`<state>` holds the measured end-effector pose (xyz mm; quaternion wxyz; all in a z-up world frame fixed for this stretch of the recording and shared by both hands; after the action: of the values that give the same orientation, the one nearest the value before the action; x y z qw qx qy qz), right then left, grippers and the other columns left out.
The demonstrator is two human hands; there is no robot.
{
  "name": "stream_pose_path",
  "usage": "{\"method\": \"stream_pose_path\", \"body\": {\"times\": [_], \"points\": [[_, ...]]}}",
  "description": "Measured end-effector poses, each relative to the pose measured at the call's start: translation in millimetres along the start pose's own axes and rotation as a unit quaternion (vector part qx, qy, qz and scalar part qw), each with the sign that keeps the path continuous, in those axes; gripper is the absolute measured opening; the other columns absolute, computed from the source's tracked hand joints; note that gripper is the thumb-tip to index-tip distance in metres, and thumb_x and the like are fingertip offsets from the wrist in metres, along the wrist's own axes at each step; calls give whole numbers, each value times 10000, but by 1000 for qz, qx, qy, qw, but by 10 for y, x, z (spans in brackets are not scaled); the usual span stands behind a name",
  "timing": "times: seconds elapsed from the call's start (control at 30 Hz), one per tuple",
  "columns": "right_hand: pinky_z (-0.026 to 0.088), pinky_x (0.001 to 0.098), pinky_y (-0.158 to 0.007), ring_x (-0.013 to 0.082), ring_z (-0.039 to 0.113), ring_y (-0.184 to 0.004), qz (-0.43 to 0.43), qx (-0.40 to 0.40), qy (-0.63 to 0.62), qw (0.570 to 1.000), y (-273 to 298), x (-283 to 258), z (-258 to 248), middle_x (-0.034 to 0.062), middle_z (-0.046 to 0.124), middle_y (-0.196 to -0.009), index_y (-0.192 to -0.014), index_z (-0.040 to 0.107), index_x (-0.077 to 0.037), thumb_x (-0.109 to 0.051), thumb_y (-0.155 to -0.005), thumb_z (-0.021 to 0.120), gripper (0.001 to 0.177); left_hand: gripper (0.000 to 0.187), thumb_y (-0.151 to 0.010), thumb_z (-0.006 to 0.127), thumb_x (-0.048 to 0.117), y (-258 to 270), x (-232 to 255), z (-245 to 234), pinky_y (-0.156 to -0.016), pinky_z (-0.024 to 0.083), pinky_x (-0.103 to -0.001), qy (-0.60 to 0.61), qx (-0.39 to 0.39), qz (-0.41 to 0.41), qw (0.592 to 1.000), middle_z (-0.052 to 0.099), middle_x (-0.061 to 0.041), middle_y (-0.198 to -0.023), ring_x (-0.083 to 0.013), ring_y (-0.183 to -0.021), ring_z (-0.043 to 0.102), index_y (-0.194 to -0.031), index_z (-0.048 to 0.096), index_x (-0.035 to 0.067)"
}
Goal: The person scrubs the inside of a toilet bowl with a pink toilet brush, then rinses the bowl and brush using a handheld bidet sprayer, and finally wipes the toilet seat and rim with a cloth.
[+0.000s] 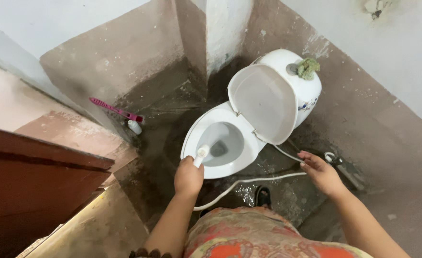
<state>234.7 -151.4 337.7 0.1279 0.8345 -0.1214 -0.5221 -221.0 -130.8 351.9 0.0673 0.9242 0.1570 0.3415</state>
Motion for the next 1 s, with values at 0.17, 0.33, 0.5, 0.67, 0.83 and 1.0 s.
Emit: {"method": "stream_pose_path", "body": {"times": [0.17,0.33,0.5,0.67,0.83,1.0], "points": [[499,399,-1032,288,624,-1223,69,-2,90,994,-498,-190,-216,110,678,-1351,-1440,589,-177,-220,-962,633,482,298,-860,686,277,9,531,-80,-842,528,-517,39,40,17,998,677,-212,-1073,-429,-974,652,-1018,676,24],[401,418,-1127,349,494,-1378,-162,-2,226,960,-1157,-901,-332,199,492,-1518,-1429,525,-106,-232,-891,703,580,298,-863,687,294,-80,1242,-93,-847,534,-499,40,60,25,997,692,-208,-1027,-414,-951,663,-993,686,25],[394,435,-1125,397,482,-1349,-197,2,224,955,-1737,-1366,-252,259,417,-1520,-1542,326,-48,-279,-891,715,793,268,-830,707,263,-164,1910,59,-838,522,-510,11,40,15,999,689,-209,-990,-410,-939,655,-939,684,20],[490,426,-1088,342,661,-1171,-111,-90,294,945,-1944,-1472,116,174,534,-1440,-1583,350,-182,-306,-931,605,711,248,-815,712,258,-109,2444,166,-842,522,-514,-11,13,54,998,690,-191,-989,-406,-945,655,-916,675,35],[489,471,-1011,404,582,-1230,-209,-161,347,900,-1886,-1434,599,231,486,-1445,-1563,326,-164,-398,-957,563,691,187,-819,685,216,-29,2544,308,-842,529,-517,-45,-38,4,998,690,-180,-1017,-402,-950,661,-935,689,69],[496,466,-1045,338,607,-1253,-136,-250,397,872,-1781,-921,1103,160,529,-1482,-1484,434,-133,-381,-935,564,616,209,-837,686,216,34,2399,205,-773,540,-535,-71,52,-6,996,687,-207,-985,-423,-875,674,-943,661,38]]}}
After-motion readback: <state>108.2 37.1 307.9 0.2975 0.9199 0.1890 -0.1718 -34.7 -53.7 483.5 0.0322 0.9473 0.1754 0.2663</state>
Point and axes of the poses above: each hand's wrist, its own y-axis away from the middle knuckle, its own z-axis out of the palm, x = y × z, the point moved 9 cm from there along -y, towards the middle knuckle
